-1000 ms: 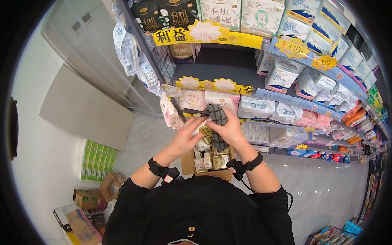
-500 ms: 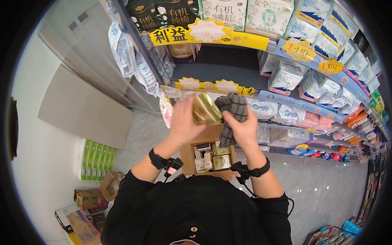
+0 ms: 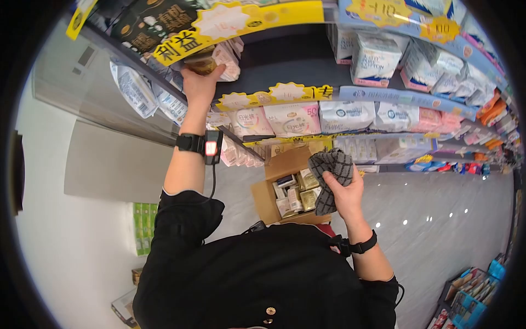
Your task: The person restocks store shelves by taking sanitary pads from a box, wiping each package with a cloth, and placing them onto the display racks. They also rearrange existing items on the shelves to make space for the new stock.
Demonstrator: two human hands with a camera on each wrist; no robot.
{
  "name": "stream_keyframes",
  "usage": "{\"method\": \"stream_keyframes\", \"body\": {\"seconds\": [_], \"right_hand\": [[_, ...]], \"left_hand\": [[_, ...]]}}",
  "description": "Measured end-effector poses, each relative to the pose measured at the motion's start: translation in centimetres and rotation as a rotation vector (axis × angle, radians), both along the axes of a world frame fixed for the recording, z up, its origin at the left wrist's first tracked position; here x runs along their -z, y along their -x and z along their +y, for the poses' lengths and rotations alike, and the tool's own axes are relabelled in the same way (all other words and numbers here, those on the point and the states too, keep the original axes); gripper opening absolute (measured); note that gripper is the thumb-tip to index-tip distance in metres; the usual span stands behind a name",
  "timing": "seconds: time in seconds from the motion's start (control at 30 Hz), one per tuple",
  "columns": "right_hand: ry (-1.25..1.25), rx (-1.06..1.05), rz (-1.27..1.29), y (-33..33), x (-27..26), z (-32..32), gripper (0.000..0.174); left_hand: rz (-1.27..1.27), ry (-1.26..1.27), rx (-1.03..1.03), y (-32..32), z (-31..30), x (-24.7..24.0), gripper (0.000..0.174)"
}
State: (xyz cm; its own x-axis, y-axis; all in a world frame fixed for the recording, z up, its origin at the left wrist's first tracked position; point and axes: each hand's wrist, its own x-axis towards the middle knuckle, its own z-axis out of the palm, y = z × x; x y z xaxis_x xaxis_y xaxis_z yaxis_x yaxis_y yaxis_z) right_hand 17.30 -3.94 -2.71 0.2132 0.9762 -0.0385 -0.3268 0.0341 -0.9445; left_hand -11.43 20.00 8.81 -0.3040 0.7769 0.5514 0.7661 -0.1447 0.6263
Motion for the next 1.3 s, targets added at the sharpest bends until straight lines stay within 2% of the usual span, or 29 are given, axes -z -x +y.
{"method": "stream_keyframes", "body": {"seconds": [0.07,0.13,0.17,0.23,0.3,0.37,0.4,0.47,0.5,0.57,0.6,0.63,0.7,0.73,0.87,1.07,1.13,1.17,1.23,1.27,1.3], "right_hand": [[-0.011,0.011,-0.004,-0.3,1.1,-0.6,0.034],[-0.008,0.025,0.005,-0.7,1.7,-1.0,0.035],[-0.013,0.032,0.001,-0.8,2.0,-1.2,0.036],[0.001,0.043,0.031,-1.1,2.3,-1.5,0.035],[0.008,0.047,0.054,-1.4,2.5,-1.7,0.035],[0.028,0.057,0.057,-1.7,2.7,-1.9,0.035],[0.028,0.057,0.059,-1.8,2.9,-1.9,0.035],[0.045,0.059,0.058,-2.0,3.2,-1.9,0.035],[0.045,0.058,0.058,-2.0,3.2,-1.9,0.035],[0.060,0.039,0.057,-1.9,3.0,-1.8,0.035],[0.059,0.031,0.055,-1.9,3.0,-1.7,0.035],[0.066,0.027,0.035,-1.8,2.9,-1.7,0.034],[0.073,0.013,0.014,-1.8,2.9,-1.7,0.034],[0.077,0.020,-0.009,-1.9,3.0,-1.8,0.034],[0.118,0.061,-0.042,-2.7,3.1,-2.2,0.033],[0.109,0.109,-0.046,-3.7,3.7,-2.7,0.032],[0.111,0.120,-0.043,-3.9,3.7,-2.9,0.032],[0.113,0.126,-0.039,-4.0,3.7,-3.0,0.032],[0.121,0.137,-0.034,-4.2,3.9,-3.2,0.033],[0.135,0.141,-0.045,-4.3,4.2,-3.3,0.032],[0.149,0.144,-0.056,-4.4,4.4,-3.3,0.032]], "left_hand": [[0.062,0.020,-0.014,0.0,1.0,1.2,0.093],[0.303,-0.098,-0.078,-0.7,1.3,2.0,0.105],[0.313,-0.092,-0.071,-0.8,1.5,2.2,0.105],[0.347,0.070,-0.054,-1.5,1.2,1.5,0.114],[0.339,0.139,-0.075,-2.2,0.5,0.6,0.111],[0.614,0.110,-0.194,-2.8,-0.6,0.0,0.107],[0.616,0.110,-0.194,-2.7,-1.1,-0.1,0.107],[0.729,-0.139,-0.171,-2.6,-1.6,-0.2,0.094],[0.729,-0.138,-0.172,-2.7,-1.5,-0.2,0.094],[0.605,-0.048,0.005,-3.4,-1.3,-0.1,0.084],[0.616,-0.050,0.040,-4.1,-1.2,0.0,0.074],[0.615,-0.049,0.030,-4.2,-0.8,0.2,0.074],[0.796,0.063,0.094,-3.7,0.5,0.8,0.068],[0.861,0.036,0.074,-2.9,1.3,1.2,0.064],[0.857,0.083,0.018,-0.3,2.0,1.6,0.063],[0.778,-0.008,0.112,0.0,1.5,1.5,0.063],[0.628,-0.122,0.087,-0.7,0.1,1.0,0.050],[0.629,-0.120,0.094,-0.4,0.2,1.1,0.050],[0.519,0.063,0.167,0.5,0.1,1.0,0.031],[0.550,0.130,0.161,0.7,0.0,1.1,0.022],[0.551,0.134,0.166,1.1,0.4,1.3,0.022]]}}
